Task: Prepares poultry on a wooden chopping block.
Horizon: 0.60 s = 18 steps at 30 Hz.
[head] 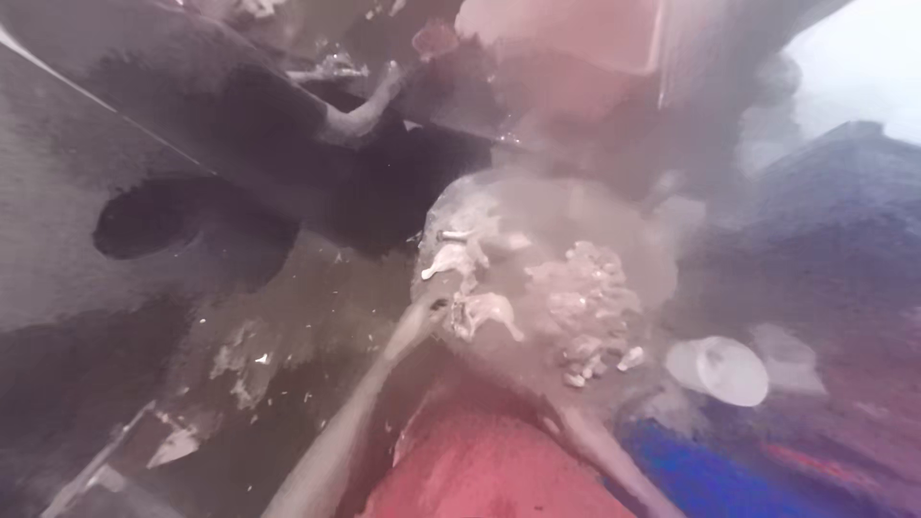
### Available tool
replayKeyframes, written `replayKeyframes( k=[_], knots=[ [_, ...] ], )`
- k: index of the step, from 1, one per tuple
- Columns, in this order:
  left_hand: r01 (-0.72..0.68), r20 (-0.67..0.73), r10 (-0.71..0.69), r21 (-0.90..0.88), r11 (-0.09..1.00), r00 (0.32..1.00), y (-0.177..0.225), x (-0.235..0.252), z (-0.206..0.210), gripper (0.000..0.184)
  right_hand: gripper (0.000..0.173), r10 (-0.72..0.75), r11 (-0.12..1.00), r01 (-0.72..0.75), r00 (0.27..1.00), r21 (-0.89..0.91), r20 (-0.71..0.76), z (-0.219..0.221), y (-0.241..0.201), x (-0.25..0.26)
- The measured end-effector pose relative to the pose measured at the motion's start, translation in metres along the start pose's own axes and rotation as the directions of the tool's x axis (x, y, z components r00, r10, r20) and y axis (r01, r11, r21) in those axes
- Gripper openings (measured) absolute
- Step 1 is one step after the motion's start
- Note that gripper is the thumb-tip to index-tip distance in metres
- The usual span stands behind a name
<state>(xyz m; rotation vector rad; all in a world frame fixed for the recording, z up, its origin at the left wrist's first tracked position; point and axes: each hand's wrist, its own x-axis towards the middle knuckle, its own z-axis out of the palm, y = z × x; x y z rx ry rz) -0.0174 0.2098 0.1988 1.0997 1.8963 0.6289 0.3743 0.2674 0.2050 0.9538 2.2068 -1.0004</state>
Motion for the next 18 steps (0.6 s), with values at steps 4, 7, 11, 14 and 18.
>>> replayKeyframes(
  k=[4,7,11,14,18],
  knots=[
    [-0.302,0.206,0.246,0.312,0.901,0.947,0.061,0.056,0.060,0.043,0.044,-0.008,1.000,0.009,0.997,0.015,-0.082,0.009,0.003,-0.009],
    [-0.375,0.237,0.291,0.530,0.761,0.927,0.071,0.078,0.092,0.045,0.045,0.074,0.974,-0.013,0.962,0.225,-0.264,0.010,-0.005,0.001],
    [-0.425,0.377,0.249,0.515,0.744,0.892,0.091,0.076,0.083,0.039,0.050,0.257,0.863,-0.155,0.954,0.481,-0.153,0.004,-0.010,0.013],
    [-0.370,0.322,0.251,0.394,0.841,0.913,0.118,0.049,0.051,0.041,0.037,0.096,0.936,-0.030,0.980,0.350,-0.172,0.010,0.007,-0.009],
    [-0.134,-0.022,0.133,-0.055,0.989,0.991,0.129,0.015,0.012,0.046,0.043,0.042,0.930,0.063,0.961,0.363,-0.274,0.009,0.029,-0.005]
  ],
)
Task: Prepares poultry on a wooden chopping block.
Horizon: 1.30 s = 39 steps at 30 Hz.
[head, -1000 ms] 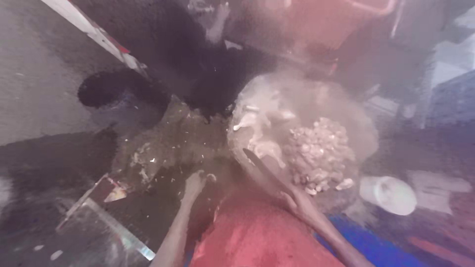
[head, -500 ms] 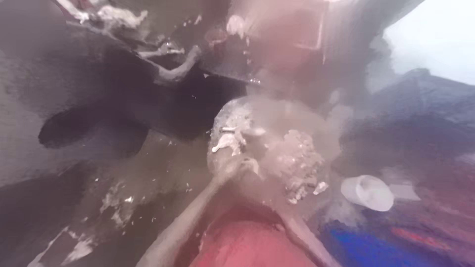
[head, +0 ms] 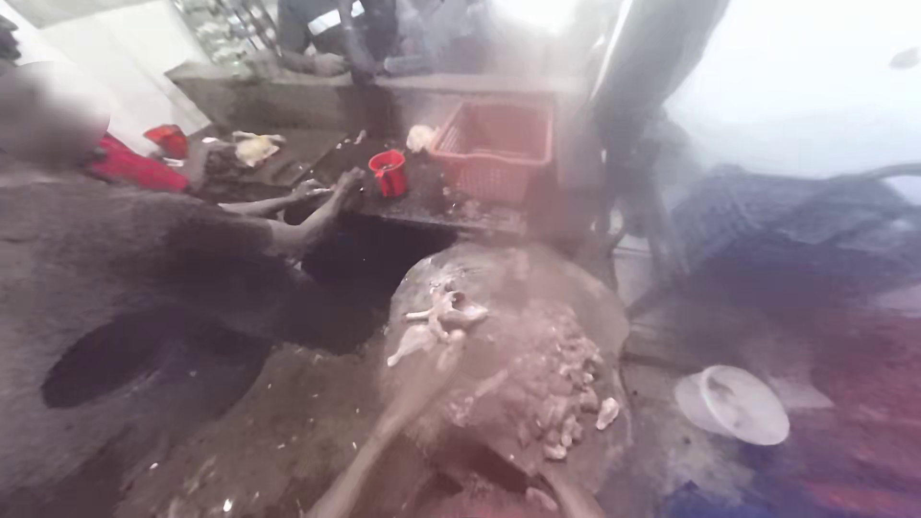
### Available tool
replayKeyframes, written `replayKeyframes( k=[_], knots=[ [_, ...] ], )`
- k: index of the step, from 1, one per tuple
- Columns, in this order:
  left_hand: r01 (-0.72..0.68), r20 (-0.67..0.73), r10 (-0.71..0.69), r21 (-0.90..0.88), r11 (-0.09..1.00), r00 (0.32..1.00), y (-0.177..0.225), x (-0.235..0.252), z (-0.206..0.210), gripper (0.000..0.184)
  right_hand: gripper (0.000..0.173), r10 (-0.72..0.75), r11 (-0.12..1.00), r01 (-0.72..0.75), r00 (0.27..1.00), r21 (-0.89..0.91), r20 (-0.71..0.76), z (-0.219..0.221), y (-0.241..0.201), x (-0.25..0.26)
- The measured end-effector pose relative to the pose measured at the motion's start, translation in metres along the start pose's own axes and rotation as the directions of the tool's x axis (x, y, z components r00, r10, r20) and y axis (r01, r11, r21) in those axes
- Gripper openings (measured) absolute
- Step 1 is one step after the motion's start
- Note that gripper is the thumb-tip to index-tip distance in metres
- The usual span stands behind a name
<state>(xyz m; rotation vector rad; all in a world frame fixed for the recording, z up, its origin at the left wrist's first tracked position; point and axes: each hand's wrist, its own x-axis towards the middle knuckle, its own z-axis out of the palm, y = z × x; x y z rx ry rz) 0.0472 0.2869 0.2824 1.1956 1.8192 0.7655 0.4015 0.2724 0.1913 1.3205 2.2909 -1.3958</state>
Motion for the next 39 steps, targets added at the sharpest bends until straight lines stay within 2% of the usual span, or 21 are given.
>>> replayKeyframes(
  k=[2,4,7,9,11,12,14,16,19,20,22,23,25,27,30,32,36,37,39],
  knots=[
    [0.100,-0.104,-0.134,-0.284,0.954,0.986,-0.018,-0.015,-0.003,0.044,0.048,0.018,0.990,-0.010,0.998,0.143,-0.055,-0.001,0.011,0.009],
    [0.187,-0.105,-0.251,-0.418,0.889,0.962,-0.042,-0.029,0.004,0.037,0.047,0.108,0.959,-0.091,0.993,0.270,-0.049,-0.011,0.007,0.019],
    [0.312,-0.055,-0.368,-0.423,0.850,0.928,-0.096,-0.048,0.041,0.035,0.047,0.120,0.957,-0.070,0.979,0.282,-0.164,-0.011,-0.003,0.028],
    [0.373,-0.084,-0.451,-0.441,0.816,0.889,-0.123,-0.060,0.069,0.034,0.050,0.045,0.969,0.010,0.975,0.245,-0.217,-0.022,-0.031,0.029],
    [0.410,-0.129,-0.514,-0.454,0.791,0.848,-0.130,-0.067,0.080,0.036,0.053,-0.075,0.960,0.144,0.958,0.239,-0.277,-0.040,-0.063,0.028],
    [0.420,-0.135,-0.523,-0.444,0.792,0.842,-0.130,-0.068,0.082,0.037,0.058,-0.148,0.937,0.232,0.941,0.262,-0.306,-0.049,-0.078,0.022],
    [0.439,-0.134,-0.522,-0.390,0.809,0.842,-0.132,-0.068,0.081,0.041,0.079,-0.302,0.844,0.419,0.887,0.333,-0.351,-0.066,-0.112,0.010],
    [0.459,-0.142,-0.534,-0.358,0.813,0.834,-0.134,-0.064,0.080,0.043,0.085,-0.341,0.823,0.446,0.883,0.353,-0.321,-0.074,-0.133,0.000],
    [0.457,-0.151,-0.533,-0.356,0.815,0.833,-0.135,-0.061,0.081,0.043,0.055,-0.253,0.908,0.320,0.933,0.270,-0.256,-0.041,-0.110,0.013],
    [0.448,-0.161,-0.526,-0.355,0.821,0.835,-0.134,-0.061,0.080,0.043,0.053,-0.222,0.952,0.252,0.958,0.171,-0.181,-0.029,-0.099,0.025],
    [0.427,-0.183,-0.512,-0.361,0.829,0.839,-0.134,-0.062,0.080,0.041,0.059,-0.074,0.997,0.077,0.994,-0.027,0.085,-0.011,-0.076,0.049],
    [0.429,-0.189,-0.519,-0.372,0.823,0.834,-0.134,-0.064,0.080,0.041,0.058,-0.011,0.999,0.019,0.982,-0.041,0.188,-0.007,-0.068,0.056],
    [0.437,-0.190,-0.534,-0.387,0.812,0.824,-0.135,-0.068,0.075,0.039,0.051,0.025,0.999,-0.032,0.970,0.024,0.243,-0.011,-0.066,0.056],
    [0.454,-0.143,-0.539,-0.389,0.802,0.830,-0.137,-0.083,0.074,0.039,0.050,0.007,0.992,-0.035,0.972,0.117,0.233,-0.013,-0.063,0.046],
    [0.456,-0.052,-0.512,-0.383,0.803,0.858,-0.145,-0.095,0.075,0.039,0.048,-0.021,0.996,0.009,0.991,0.092,0.133,-0.019,-0.078,0.040],
    [0.425,0.004,-0.459,-0.386,0.819,0.888,-0.145,-0.103,0.081,0.040,0.053,-0.111,0.991,0.109,0.994,0.076,0.018,-0.027,-0.101,0.032],
    [0.443,0.066,-0.459,-0.415,0.795,0.886,-0.132,-0.114,0.090,0.040,0.073,-0.301,0.944,0.316,0.942,0.091,-0.149,-0.035,-0.143,0.017],
    [0.445,0.069,-0.460,-0.415,0.793,0.885,-0.130,-0.114,0.091,0.040,0.073,-0.300,0.949,0.311,0.940,0.047,-0.161,-0.030,-0.141,0.019],
    [0.439,0.073,-0.451,-0.407,0.801,0.890,-0.128,-0.112,0.092,0.041,0.061,-0.184,0.982,0.180,0.980,-0.066,-0.076,-0.014,-0.115,0.034]
  ],
)
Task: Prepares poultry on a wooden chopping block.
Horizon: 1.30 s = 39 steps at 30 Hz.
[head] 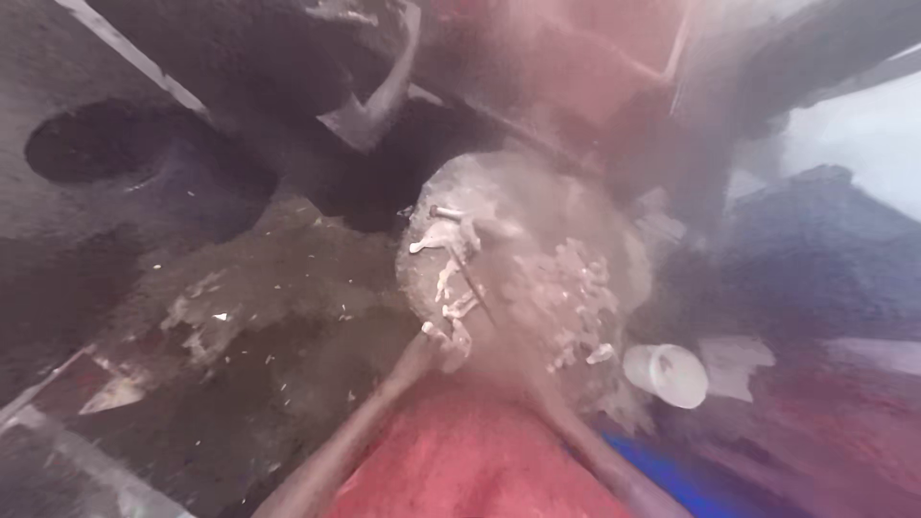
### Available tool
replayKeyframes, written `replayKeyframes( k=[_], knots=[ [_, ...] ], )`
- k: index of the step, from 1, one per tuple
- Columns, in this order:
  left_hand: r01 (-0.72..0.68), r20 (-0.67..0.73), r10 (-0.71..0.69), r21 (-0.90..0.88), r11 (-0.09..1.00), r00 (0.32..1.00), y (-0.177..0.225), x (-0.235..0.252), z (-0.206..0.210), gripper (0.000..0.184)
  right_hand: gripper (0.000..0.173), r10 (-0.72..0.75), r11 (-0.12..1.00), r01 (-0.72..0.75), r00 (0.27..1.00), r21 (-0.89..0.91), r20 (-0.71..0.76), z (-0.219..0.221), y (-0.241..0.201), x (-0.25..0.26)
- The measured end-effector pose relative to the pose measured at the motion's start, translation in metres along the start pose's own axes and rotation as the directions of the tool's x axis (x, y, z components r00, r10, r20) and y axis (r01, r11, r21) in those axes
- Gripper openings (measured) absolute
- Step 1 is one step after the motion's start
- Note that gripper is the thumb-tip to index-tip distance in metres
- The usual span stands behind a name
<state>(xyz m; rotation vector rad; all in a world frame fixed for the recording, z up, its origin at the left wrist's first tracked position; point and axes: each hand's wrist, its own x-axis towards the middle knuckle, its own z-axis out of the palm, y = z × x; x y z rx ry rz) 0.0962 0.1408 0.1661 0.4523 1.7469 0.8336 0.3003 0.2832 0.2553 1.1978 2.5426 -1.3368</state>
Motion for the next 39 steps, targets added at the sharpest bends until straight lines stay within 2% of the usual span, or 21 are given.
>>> replayKeyframes(
  k=[2,5,8,10,11,14,16,19,22,24,26,28,30,31,33,35,37,39],
  knots=[
    [-0.014,-0.011,0.014,-0.016,1.000,1.000,-0.002,0.002,0.000,0.040,0.059,0.184,0.981,-0.173,0.975,-0.091,0.126,0.018,0.032,0.016],
    [-0.028,-0.040,0.026,-0.038,0.999,0.999,-0.007,0.001,-0.006,0.038,0.058,0.283,0.959,-0.277,0.941,-0.061,0.184,0.019,0.034,0.023],
    [-0.027,-0.041,0.026,-0.032,0.999,0.999,-0.014,0.001,-0.011,0.037,0.056,0.164,0.983,-0.174,0.977,0.066,0.139,0.010,0.014,0.012],
    [-0.028,-0.038,0.026,-0.038,0.999,0.999,-0.023,0.006,-0.011,0.036,0.063,0.030,0.986,-0.045,0.995,0.158,0.092,0.009,0.001,0.008],
    [-0.018,-0.027,0.017,-0.037,0.999,0.999,-0.024,0.008,-0.012,0.036,0.063,0.026,0.986,-0.038,0.997,0.160,0.076,0.014,0.001,0.008],
    [0.009,-0.034,-0.010,-0.019,1.000,0.999,-0.019,0.006,-0.015,0.036,0.055,0.199,0.971,-0.225,0.951,0.087,0.235,0.024,0.018,0.018],
    [0.024,-0.051,-0.024,0.012,1.000,0.998,-0.016,-0.001,-0.022,0.037,0.052,0.241,0.961,-0.269,0.925,0.058,0.295,0.021,0.023,0.021],
    [0.039,-0.077,-0.037,0.023,0.999,0.996,-0.021,-0.014,-0.038,0.037,0.049,0.163,0.975,-0.199,0.945,0.103,0.284,0.025,0.016,0.009],
    [0.065,-0.121,-0.068,-0.024,0.998,0.990,-0.023,-0.024,-0.046,0.035,0.053,0.053,0.982,-0.112,0.937,0.152,0.345,0.028,0.019,0.005],
    [0.083,-0.145,-0.085,-0.016,0.996,0.986,-0.025,-0.023,-0.051,0.037,0.055,0.051,0.978,-0.135,0.892,0.158,0.448,0.029,0.036,0.009],
    [0.061,-0.158,-0.061,-0.002,0.998,0.985,-0.016,-0.026,-0.056,0.036,0.051,0.040,0.948,-0.189,0.870,0.257,0.491,0.025,0.061,0.008],
    [0.002,-0.178,-0.003,-0.005,1.000,0.984,-0.001,-0.028,-0.060,0.034,0.049,0.131,0.892,-0.268,0.924,0.364,0.360,0.021,0.078,0.001],
    [-0.066,-0.163,0.056,-0.057,0.996,0.985,0.017,-0.031,-0.056,0.031,0.049,0.314,0.865,-0.360,0.932,0.350,0.181,0.017,0.085,-0.004],
    [-0.102,-0.141,0.088,-0.089,0.991,0.986,0.028,-0.027,-0.050,0.029,0.049,0.335,0.881,-0.352,0.936,0.317,0.107,0.011,0.081,-0.002],
    [-0.129,-0.060,0.122,-0.120,0.984,0.991,0.043,-0.011,-0.032,0.029,0.047,0.251,0.926,-0.236,0.968,0.294,-0.014,-0.006,0.063,0.001],
    [-0.129,0.009,0.130,-0.101,0.987,0.991,0.046,0.015,-0.010,0.030,0.045,0.120,0.934,-0.078,0.988,0.349,-0.100,-0.022,0.037,0.005],
    [-0.155,-0.019,0.155,0.005,0.988,0.988,0.033,0.037,0.007,0.031,0.045,0.013,0.902,0.052,0.989,0.429,-0.148,-0.034,0.003,0.003],
    [-0.165,-0.072,0.171,0.079,0.983,0.983,0.029,0.045,0.012,0.032,0.051,-0.056,0.911,0.114,0.986,0.397,-0.154,-0.036,-0.015,-0.002]
  ],
)
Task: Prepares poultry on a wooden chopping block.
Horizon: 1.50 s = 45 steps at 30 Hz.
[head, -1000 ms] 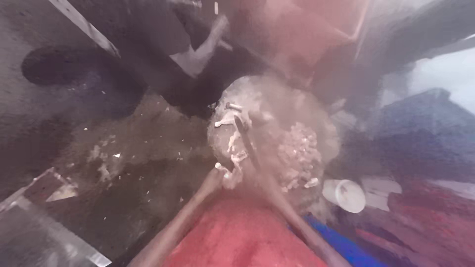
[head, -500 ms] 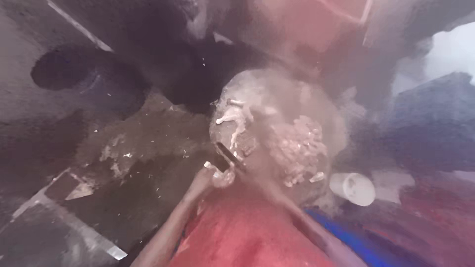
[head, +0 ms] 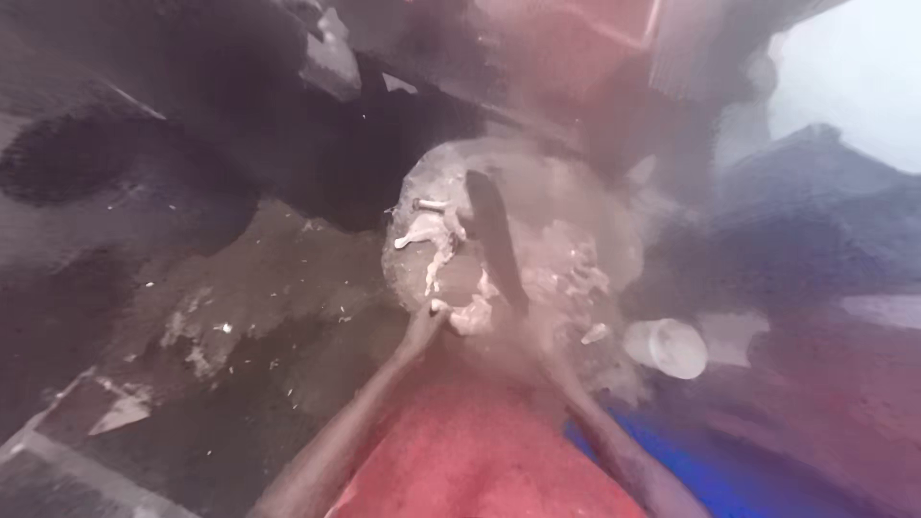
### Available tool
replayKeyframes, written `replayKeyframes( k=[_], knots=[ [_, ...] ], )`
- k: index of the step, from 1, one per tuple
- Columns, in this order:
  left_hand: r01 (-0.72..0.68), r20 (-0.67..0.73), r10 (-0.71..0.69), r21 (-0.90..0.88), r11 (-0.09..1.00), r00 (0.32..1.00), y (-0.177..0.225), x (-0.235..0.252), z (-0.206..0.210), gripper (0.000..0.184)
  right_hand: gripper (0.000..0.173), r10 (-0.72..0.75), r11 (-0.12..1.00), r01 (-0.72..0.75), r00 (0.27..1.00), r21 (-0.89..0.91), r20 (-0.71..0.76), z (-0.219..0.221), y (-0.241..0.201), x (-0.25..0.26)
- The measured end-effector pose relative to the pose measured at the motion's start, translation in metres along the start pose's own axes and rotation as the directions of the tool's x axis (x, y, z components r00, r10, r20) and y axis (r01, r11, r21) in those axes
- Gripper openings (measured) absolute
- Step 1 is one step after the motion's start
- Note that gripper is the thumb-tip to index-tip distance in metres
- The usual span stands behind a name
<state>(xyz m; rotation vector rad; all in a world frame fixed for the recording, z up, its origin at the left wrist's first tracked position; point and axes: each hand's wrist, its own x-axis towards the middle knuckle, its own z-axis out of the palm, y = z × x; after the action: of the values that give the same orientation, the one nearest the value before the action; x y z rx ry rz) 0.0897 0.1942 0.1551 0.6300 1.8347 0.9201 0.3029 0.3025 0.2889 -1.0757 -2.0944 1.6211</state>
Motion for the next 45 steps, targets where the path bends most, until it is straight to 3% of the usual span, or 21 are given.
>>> replayKeyframes(
  k=[1,3,5,6,9,11,13,16,22,26,28,31,33,35,38,41,43,45],
  knots=[
    [0.011,-0.021,-0.011,0.021,1.000,1.000,0.003,0.000,0.000,0.032,0.053,0.024,0.997,-0.022,0.999,-0.077,0.027,0.003,0.001,-0.004],
    [0.048,-0.024,-0.047,0.063,0.997,0.999,0.005,-0.003,-0.002,0.032,0.060,0.160,0.954,-0.125,0.981,-0.272,0.109,0.019,0.045,-0.009],
    [0.072,-0.007,-0.072,0.085,0.994,0.997,0.001,-0.007,-0.005,0.034,0.059,0.374,0.889,-0.285,0.904,-0.360,0.208,0.031,0.081,-0.009],
    [0.078,0.008,-0.080,0.092,0.993,0.997,0.000,-0.011,-0.009,0.034,0.059,0.408,0.874,-0.308,0.885,-0.377,0.224,0.033,0.086,-0.009],
    [0.087,0.040,-0.092,0.111,0.990,0.995,-0.008,-0.031,-0.025,0.032,0.052,0.365,0.901,-0.281,0.902,-0.329,0.229,0.031,0.077,-0.015],
    [0.094,0.000,-0.094,0.054,0.994,0.996,-0.016,-0.044,-0.039,0.027,0.049,0.304,0.920,-0.236,0.933,-0.312,0.191,0.022,0.070,-0.022],
    [0.120,-0.059,-0.121,-0.019,0.993,0.991,-0.021,-0.055,-0.053,0.026,0.052,0.334,0.885,-0.259,0.932,-0.386,0.141,0.011,0.079,-0.024],
    [0.137,-0.092,-0.145,-0.087,0.987,0.985,-0.033,-0.059,-0.064,0.026,0.053,0.406,0.862,-0.305,0.894,-0.406,0.191,-0.006,0.094,-0.017],
    [0.126,-0.107,-0.134,-0.076,0.989,0.985,-0.031,-0.055,-0.061,0.028,0.060,0.257,0.898,-0.095,0.905,-0.429,0.338,0.006,0.045,-0.014],
    [0.103,-0.144,-0.114,-0.088,0.991,0.983,-0.032,-0.052,-0.061,0.026,0.065,0.478,0.748,-0.146,0.795,-0.647,0.374,0.004,0.073,0.008],
    [0.108,-0.140,-0.127,-0.132,0.985,0.982,-0.032,-0.055,-0.064,0.026,0.068,0.498,0.721,-0.156,0.794,-0.675,0.349,-0.003,0.076,0.012],
    [0.121,-0.076,-0.139,-0.204,0.971,0.987,-0.048,-0.070,-0.067,0.026,0.064,0.412,0.789,-0.121,0.832,-0.603,0.373,0.003,0.060,-0.001],
    [0.153,-0.049,-0.170,-0.246,0.957,0.984,-0.050,-0.078,-0.061,0.026,0.058,0.325,0.892,-0.125,0.846,-0.435,0.423,0.013,0.051,-0.010],
    [0.199,-0.028,-0.213,-0.263,0.944,0.977,-0.040,-0.084,-0.057,0.025,0.055,0.291,0.940,-0.155,0.832,-0.305,0.473,0.027,0.063,-0.014],
    [0.193,-0.008,-0.203,-0.280,0.940,0.979,-0.028,-0.084,-0.057,0.024,0.054,0.318,0.944,-0.215,0.799,-0.252,0.511,0.025,0.098,-0.012],
    [0.143,-0.003,-0.158,-0.408,0.902,0.987,-0.009,-0.088,-0.054,0.025,0.050,0.364,0.919,-0.269,0.860,-0.288,0.358,0.009,0.108,-0.012],
    [0.127,0.022,-0.135,-0.516,0.847,0.991,-0.005,-0.076,-0.041,0.024,0.052,0.419,0.876,-0.322,0.876,-0.359,0.238,-0.002,0.084,-0.003],
    [0.160,0.080,-0.138,-0.484,0.860,0.987,-0.015,-0.059,-0.022,0.027,0.049,0.335,0.909,-0.271,0.927,-0.317,0.170,-0.006,0.060,0.004]
  ],
)
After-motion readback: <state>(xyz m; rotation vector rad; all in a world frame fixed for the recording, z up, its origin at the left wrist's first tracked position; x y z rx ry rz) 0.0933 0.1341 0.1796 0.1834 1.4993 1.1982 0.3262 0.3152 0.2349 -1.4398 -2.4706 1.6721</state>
